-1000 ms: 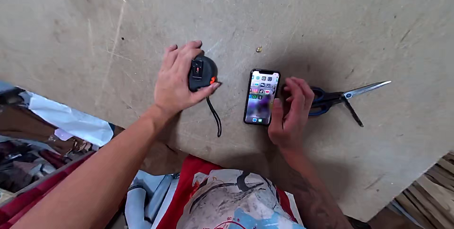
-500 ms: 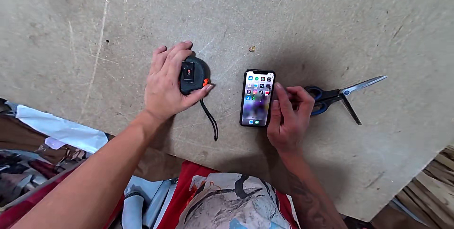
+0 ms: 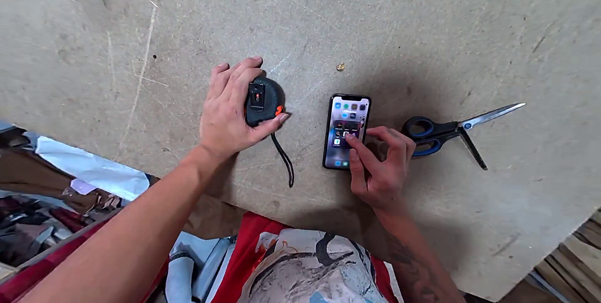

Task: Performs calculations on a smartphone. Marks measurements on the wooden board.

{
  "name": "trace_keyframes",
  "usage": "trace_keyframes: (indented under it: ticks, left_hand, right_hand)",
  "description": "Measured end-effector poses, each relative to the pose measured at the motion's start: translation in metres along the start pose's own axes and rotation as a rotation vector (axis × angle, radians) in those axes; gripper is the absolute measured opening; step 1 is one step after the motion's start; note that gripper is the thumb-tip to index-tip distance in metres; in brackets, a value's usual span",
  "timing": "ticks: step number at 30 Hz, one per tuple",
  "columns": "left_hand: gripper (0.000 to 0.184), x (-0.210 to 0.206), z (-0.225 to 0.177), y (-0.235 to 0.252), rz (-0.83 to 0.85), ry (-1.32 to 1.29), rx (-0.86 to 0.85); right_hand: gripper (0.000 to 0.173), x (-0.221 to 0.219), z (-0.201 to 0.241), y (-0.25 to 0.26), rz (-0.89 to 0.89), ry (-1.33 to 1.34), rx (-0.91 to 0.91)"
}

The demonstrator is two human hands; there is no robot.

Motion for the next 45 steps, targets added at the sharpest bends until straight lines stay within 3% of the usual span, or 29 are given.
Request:
trace_keyframes:
  ticks: [4, 18, 22, 27, 35, 45]
  left_hand:
    - [0.083, 0.000, -0.001, 0.000, -0.015, 0.007, 0.000]
    - [0.083, 0.000, -0.001, -0.001, -0.010, 0.020, 0.006]
    - [0.082, 0.000, -0.002, -0.001, -0.007, 0.011, 0.002]
    - [0.081, 0.001, -0.002, -0.001, -0.012, 0.005, 0.006]
    - [0.082, 0.000, 0.000, -0.001, -0.011, -0.004, -0.005]
    - [0.080, 0.000, -0.001, 0.000, -0.005, -0.012, 0.001]
  right_hand:
    - [0.032, 0.000, 0.001, -0.004, -0.049, 0.020, 0.029]
    - [0.047, -0.005, 0.004, 0.004, 0.142, -0.129, 0.033]
    - [0.038, 0.001, 0.001, -0.006, 0.005, -0.013, 0.096]
    - [0.027, 0.004, 0.005, -0.023, 0.009, 0.017, 0.149]
    - [0.030, 0.001, 0.008, -0.029, 0.050, -0.036, 0.102]
    - [0.027, 0.002, 0.009, -0.029, -0.031, -0.065, 0.051]
Point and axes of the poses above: each hand's wrist, its own y-axis towards the middle knuckle, its own x-axis out of the back of the hand, z = x × y, the point moved 1 cm from there along y, towards the middle knuckle, and after that the axes turned 8 degrees about y, right-handed, at the moved point
